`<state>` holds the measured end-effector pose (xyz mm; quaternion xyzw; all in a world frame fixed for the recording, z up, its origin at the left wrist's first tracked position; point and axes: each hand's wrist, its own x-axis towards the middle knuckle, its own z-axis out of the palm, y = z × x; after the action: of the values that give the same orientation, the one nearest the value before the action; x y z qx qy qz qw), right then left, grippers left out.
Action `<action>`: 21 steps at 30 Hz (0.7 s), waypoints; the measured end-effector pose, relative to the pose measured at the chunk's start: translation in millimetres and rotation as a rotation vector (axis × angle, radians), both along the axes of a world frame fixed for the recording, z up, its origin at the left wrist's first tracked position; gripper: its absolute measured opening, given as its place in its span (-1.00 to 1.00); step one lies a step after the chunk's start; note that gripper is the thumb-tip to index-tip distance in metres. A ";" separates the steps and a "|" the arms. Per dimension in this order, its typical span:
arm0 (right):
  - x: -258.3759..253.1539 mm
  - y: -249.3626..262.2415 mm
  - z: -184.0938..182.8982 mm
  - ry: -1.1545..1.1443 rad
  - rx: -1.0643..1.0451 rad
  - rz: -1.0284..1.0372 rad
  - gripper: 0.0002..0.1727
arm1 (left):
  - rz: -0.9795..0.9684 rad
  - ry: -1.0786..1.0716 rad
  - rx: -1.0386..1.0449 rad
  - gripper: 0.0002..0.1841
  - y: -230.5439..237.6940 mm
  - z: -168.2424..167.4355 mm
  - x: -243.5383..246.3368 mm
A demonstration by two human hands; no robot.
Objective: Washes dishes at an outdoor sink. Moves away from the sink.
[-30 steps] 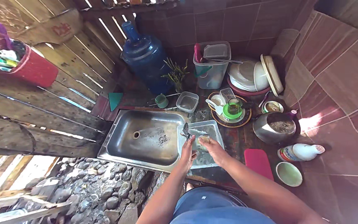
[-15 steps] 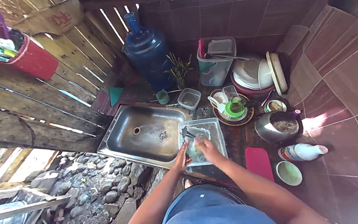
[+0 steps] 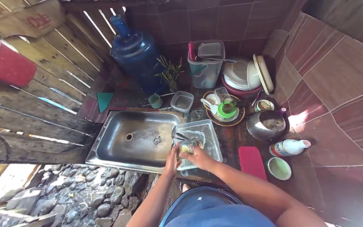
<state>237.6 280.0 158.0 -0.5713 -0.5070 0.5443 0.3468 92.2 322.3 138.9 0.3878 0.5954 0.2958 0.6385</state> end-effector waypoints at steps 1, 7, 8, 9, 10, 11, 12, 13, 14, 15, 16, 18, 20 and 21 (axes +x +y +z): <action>-2.6 3.2 0.1 0.195 -0.052 -0.141 -0.51 | -0.003 -0.005 0.037 -0.47 -2.3 -1.2 -0.2; 7.3 -15.6 -21.4 -0.633 0.731 0.040 -0.46 | -0.121 -0.054 -0.381 -0.53 12.8 10.7 -11.1; 13.3 -15.0 -23.9 -0.749 0.884 0.127 -0.50 | -0.189 -0.108 -0.483 -0.45 18.4 11.6 -16.8; 17.0 -14.6 -23.6 -0.784 0.910 0.223 -0.53 | -0.263 -0.130 -0.527 -0.40 21.5 11.5 -20.6; 18.2 -15.2 -22.8 -0.759 0.819 0.312 -0.53 | -0.312 -0.109 -0.505 -0.41 21.7 13.0 -21.6; 17.8 -16.0 -23.1 -0.675 0.654 0.362 -0.49 | -0.331 -0.060 -0.430 -0.46 18.8 16.5 -18.9; 15.1 -16.9 -26.6 -0.536 0.512 0.304 -0.46 | -0.310 -0.012 -0.318 -0.53 13.6 19.7 -13.1; 11.0 -17.4 -27.1 -0.341 0.364 0.185 -0.46 | -0.273 0.009 -0.194 -0.56 8.0 20.9 -7.9; 8.3 -15.0 -18.4 -0.097 0.168 0.061 -0.49 | -0.227 0.012 -0.048 -0.52 3.3 16.0 -3.1; 6.7 -10.6 -6.3 0.135 0.018 -0.084 -0.54 | -0.173 0.012 0.097 -0.46 -0.8 10.4 1.8; 6.1 -5.9 0.0 0.294 -0.062 -0.223 -0.57 | -0.161 -0.044 0.193 -0.32 -4.4 7.1 2.3; 5.6 -0.6 2.7 0.340 -0.104 -0.396 -0.55 | -0.166 -0.086 0.290 -0.30 -6.6 -3.2 5.8; 5.9 -0.9 0.9 0.038 0.040 -0.397 -0.52 | -0.175 -0.095 0.040 -0.39 -5.5 5.0 5.9; 7.3 -3.4 -4.6 -0.182 0.181 -0.355 -0.48 | -0.161 -0.104 -0.157 -0.45 -2.8 11.7 4.8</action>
<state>244.9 276.6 153.3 -0.6651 -0.4743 0.3731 0.4399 96.9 319.5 150.7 0.3673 0.5497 0.2160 0.7185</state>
